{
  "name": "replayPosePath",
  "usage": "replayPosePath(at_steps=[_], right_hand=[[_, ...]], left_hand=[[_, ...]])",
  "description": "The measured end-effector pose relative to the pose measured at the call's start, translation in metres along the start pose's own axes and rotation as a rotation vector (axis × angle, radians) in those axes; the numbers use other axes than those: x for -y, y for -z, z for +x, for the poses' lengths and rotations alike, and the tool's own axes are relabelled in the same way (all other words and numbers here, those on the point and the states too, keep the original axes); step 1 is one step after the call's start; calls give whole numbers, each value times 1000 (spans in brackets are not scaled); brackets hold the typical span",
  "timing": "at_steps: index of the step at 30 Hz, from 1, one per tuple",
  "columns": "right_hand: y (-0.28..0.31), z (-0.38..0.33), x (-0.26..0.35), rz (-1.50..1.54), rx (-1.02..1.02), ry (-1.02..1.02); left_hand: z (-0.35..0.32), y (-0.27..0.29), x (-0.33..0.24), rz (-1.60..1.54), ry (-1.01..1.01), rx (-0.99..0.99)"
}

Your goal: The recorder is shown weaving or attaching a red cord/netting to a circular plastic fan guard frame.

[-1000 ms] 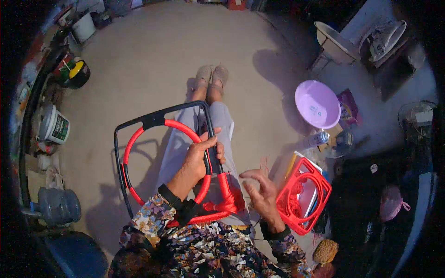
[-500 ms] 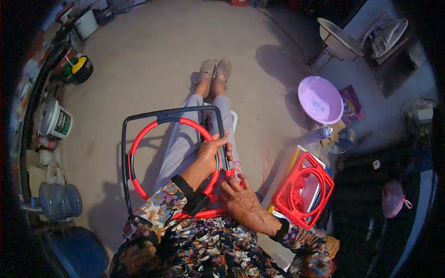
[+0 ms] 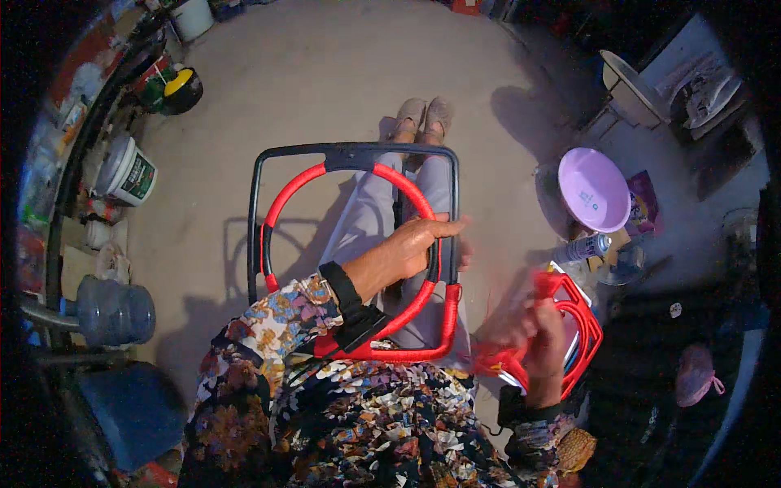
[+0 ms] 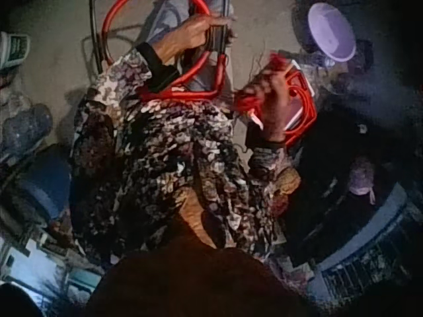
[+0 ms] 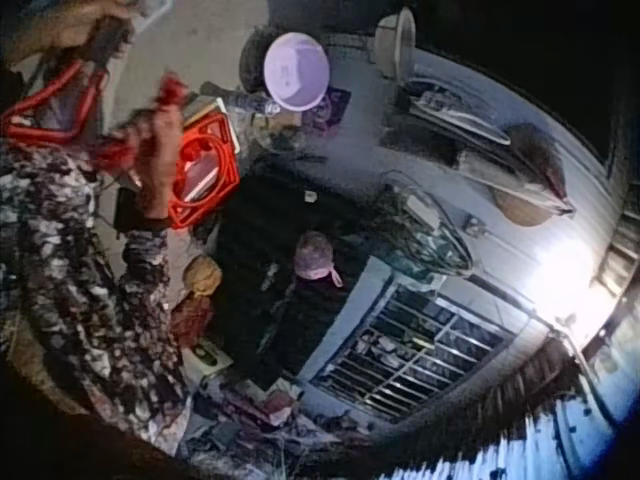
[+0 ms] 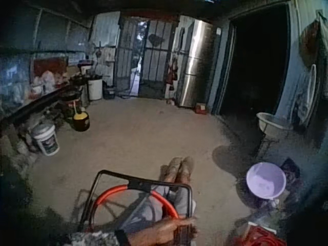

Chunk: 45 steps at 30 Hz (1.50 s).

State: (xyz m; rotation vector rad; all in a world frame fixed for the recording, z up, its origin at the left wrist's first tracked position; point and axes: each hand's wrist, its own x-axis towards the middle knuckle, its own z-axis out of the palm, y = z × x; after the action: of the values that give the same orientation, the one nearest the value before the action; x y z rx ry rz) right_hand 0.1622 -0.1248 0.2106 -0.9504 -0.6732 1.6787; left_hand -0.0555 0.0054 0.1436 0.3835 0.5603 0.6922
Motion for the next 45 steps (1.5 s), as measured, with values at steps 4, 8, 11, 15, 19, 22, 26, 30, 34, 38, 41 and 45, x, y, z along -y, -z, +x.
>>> replayPosePath(at_steps=[4, 8, 11, 15, 19, 22, 26, 30, 34, 38, 41, 45], right_hand=[[18, -14, 28, 155, -112, 362], [68, -24, 46, -88, -160, 487], [44, -18, 45, -240, -306, 347], [24, 7, 1, -330, -293, 76], [-7, 21, -18, -429, -210, -28], [-15, 39, -30, -592, -202, -45], [-23, 47, -43, -664, -20, -129], [-7, 55, -47, -421, -33, -35], [10, 52, -40, -286, -161, -60], [39, 41, -40, -336, -231, -27], [61, 40, -50, -314, -238, -56], [74, 42, -58, -262, -170, -81]], left_hand=[[6, -11, -4, 31, 53, 45], [3, -25, 2, -55, 43, 8], [-7, -43, -5, 12, 75, 26], [-5, -51, 0, 39, 69, -7], [12, -34, 6, 73, 22, -43], [16, -30, 6, 60, 37, -67], [10, -23, 2, 88, 70, -28], [9, -14, -11, 684, -58, 72], [-23, -1, -21, 648, 64, -49], [-61, 35, -8, 1101, 30, 138], [-88, 25, -8, 1277, -9, 150], [-94, 10, -8, 1362, -32, 141]])
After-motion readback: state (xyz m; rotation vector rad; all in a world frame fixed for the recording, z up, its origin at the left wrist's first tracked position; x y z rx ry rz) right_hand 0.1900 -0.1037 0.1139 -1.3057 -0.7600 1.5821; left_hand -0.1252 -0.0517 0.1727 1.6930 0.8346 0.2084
